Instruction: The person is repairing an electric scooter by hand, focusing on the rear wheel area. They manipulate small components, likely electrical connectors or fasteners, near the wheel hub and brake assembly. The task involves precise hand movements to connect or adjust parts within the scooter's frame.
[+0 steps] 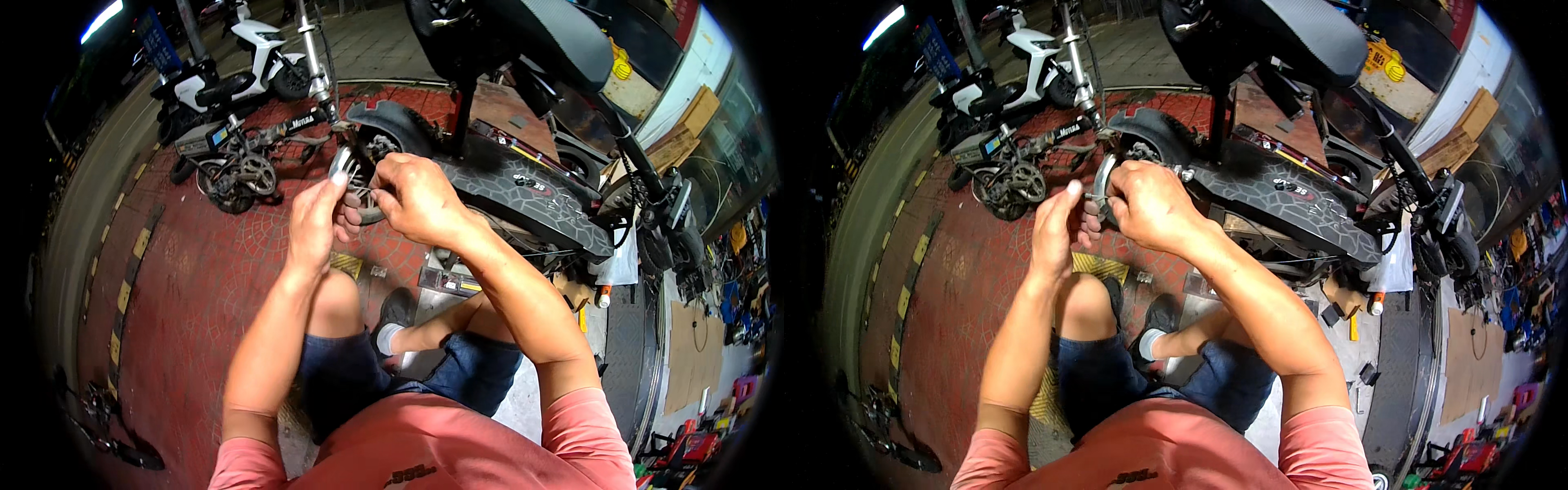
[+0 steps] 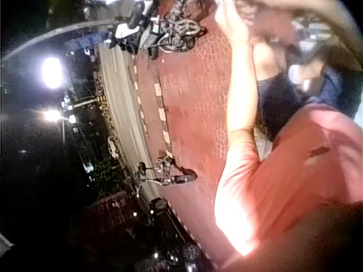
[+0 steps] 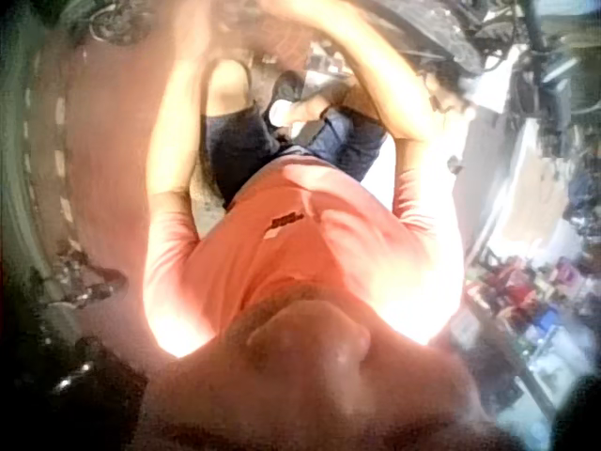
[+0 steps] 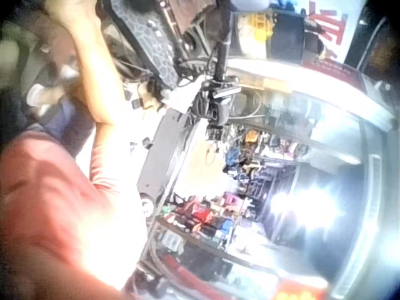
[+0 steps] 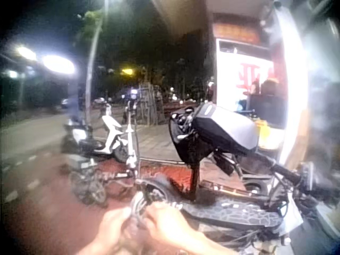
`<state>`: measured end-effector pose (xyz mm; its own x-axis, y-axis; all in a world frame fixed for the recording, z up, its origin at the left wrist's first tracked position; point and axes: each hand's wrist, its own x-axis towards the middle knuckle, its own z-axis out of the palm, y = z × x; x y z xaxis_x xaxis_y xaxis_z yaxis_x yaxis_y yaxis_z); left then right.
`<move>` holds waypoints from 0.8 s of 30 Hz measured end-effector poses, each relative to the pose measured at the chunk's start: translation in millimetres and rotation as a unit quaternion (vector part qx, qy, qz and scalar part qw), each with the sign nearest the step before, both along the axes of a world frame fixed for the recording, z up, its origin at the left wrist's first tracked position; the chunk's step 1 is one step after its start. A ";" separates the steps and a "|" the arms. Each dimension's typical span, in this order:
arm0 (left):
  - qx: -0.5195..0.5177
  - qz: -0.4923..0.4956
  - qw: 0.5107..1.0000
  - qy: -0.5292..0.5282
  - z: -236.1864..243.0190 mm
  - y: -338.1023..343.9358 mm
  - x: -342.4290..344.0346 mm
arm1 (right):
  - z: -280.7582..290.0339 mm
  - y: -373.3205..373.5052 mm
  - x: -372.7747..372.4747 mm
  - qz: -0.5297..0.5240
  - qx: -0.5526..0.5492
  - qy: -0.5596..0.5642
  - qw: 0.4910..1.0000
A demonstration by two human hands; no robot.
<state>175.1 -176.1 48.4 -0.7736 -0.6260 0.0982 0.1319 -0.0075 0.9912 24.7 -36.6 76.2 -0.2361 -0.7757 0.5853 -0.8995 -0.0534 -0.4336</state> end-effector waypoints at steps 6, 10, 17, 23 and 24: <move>-0.003 -0.035 0.994 -0.102 4.8 -25.8 -1.3 | -8.8 -11.6 4.8 0.009 0.015 0.001 1.000; 0.018 -0.084 0.990 -0.110 4.0 -31.0 -2.6 | -10.5 -11.9 2.9 0.012 0.012 0.007 1.000; 0.102 -0.147 0.975 -0.133 10.6 -36.8 5.4 | -15.0 -12.3 4.1 0.027 0.016 0.012 0.999; 0.112 -0.187 0.970 -0.104 6.6 -41.2 8.0 | -12.1 -8.0 5.7 0.038 0.030 -0.034 0.998; 0.086 -0.186 0.974 -0.092 5.3 -38.2 8.5 | -9.9 -6.9 5.3 0.054 0.047 -0.082 0.994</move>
